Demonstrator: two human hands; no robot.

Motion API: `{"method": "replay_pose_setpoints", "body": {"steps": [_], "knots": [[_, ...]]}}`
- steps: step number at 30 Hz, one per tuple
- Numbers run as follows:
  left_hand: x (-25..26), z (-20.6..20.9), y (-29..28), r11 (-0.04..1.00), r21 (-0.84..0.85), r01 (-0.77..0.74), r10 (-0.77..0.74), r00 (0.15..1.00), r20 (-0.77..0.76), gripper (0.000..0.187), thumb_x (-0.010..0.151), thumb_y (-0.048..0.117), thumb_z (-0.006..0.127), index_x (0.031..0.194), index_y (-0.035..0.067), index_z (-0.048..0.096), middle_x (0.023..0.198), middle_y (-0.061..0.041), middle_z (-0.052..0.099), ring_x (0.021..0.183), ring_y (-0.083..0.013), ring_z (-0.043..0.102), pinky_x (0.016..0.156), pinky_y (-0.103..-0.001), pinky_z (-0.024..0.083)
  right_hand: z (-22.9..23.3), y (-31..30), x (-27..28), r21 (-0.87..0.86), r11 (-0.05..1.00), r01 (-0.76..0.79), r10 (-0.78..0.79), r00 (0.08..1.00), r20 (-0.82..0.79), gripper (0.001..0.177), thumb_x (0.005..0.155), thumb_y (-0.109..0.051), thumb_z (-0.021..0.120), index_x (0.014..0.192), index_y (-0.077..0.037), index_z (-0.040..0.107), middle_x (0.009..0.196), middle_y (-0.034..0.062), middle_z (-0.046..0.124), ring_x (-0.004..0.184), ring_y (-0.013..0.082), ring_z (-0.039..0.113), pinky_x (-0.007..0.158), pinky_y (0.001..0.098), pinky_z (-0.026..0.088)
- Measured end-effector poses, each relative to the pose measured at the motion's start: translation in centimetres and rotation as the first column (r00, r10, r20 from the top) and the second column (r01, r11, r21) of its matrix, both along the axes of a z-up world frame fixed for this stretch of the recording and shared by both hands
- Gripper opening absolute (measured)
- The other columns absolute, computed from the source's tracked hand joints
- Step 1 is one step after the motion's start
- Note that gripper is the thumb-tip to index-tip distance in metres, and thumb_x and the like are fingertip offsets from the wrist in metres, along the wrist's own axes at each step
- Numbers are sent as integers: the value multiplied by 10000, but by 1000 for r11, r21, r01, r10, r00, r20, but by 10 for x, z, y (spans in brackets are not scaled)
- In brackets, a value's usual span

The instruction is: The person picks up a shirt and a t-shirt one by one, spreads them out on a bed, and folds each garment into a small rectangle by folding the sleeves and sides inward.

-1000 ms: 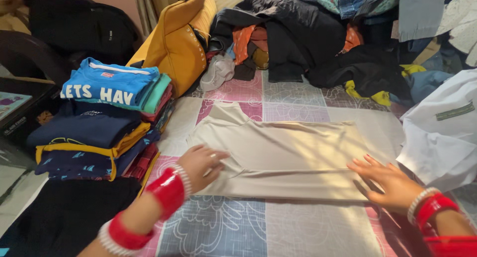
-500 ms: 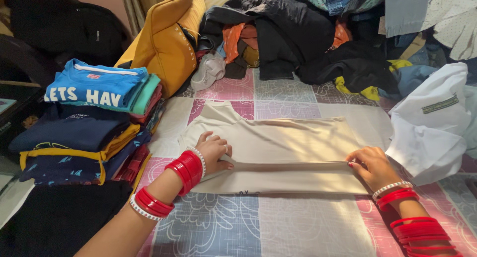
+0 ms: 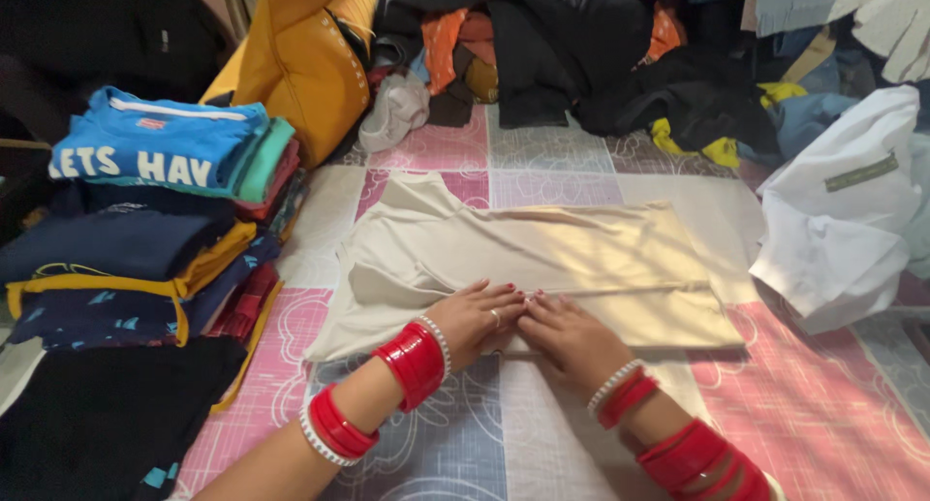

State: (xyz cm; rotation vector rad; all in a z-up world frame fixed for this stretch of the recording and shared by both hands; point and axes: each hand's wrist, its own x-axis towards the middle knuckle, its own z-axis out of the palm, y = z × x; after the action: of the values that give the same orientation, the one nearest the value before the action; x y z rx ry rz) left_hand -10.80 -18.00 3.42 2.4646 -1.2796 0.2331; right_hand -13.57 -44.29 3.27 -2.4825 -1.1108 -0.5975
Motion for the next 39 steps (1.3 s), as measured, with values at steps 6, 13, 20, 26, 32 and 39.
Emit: {"method": "replay_pose_setpoints", "body": {"steps": [6,13,20,26,32,39], "knots": [[-11,8,7,969,227,-99,115,992,-60,663,1045,451,392,1595,104,259,1685,-106,209,1561,-269,137,1235,-494,118,-8,-113,12,-205,931,301,-356,874,-332,721,977,-499,495,1597,-192,292,1683,83,201,1574,245,87,1236,545,68],[-15,5,4,970,206,-132,130,991,21,659,1050,441,375,1595,85,273,1685,-111,213,1561,-276,143,1236,-501,102,12,-137,18,-415,604,680,-756,654,-29,750,953,-513,432,1595,-161,273,1683,90,185,1542,247,121,1155,593,223],[-50,1,19,858,492,-149,171,985,1,587,1139,494,397,1506,37,404,1715,-193,256,1631,-320,195,1344,-466,148,9,49,57,1,906,-424,404,862,-305,619,850,-199,777,1434,-138,579,1494,89,569,1470,267,431,1221,464,308],[-88,22,156,918,197,-345,380,907,-182,777,963,468,551,1581,75,292,1659,-194,253,1528,-366,156,1187,-512,125,20,81,45,-82,956,-280,245,923,-296,533,931,-171,717,1445,-216,585,1608,132,374,1533,326,239,1208,547,174],[-90,56,179,587,62,-807,794,559,-239,374,967,414,568,1198,153,706,1295,-71,700,1229,-268,638,1075,-388,501,4,87,46,-31,962,-272,274,956,104,259,936,-185,628,1190,-167,676,1463,87,598,1448,262,475,1215,487,341],[-16,65,118,706,-137,-695,706,706,56,277,923,310,643,1103,117,729,1091,-103,730,1070,-305,642,896,-453,515,-6,108,13,-51,935,-352,334,918,-213,290,980,-167,607,1254,-157,700,1387,37,664,1333,206,588,1173,398,417]]}}
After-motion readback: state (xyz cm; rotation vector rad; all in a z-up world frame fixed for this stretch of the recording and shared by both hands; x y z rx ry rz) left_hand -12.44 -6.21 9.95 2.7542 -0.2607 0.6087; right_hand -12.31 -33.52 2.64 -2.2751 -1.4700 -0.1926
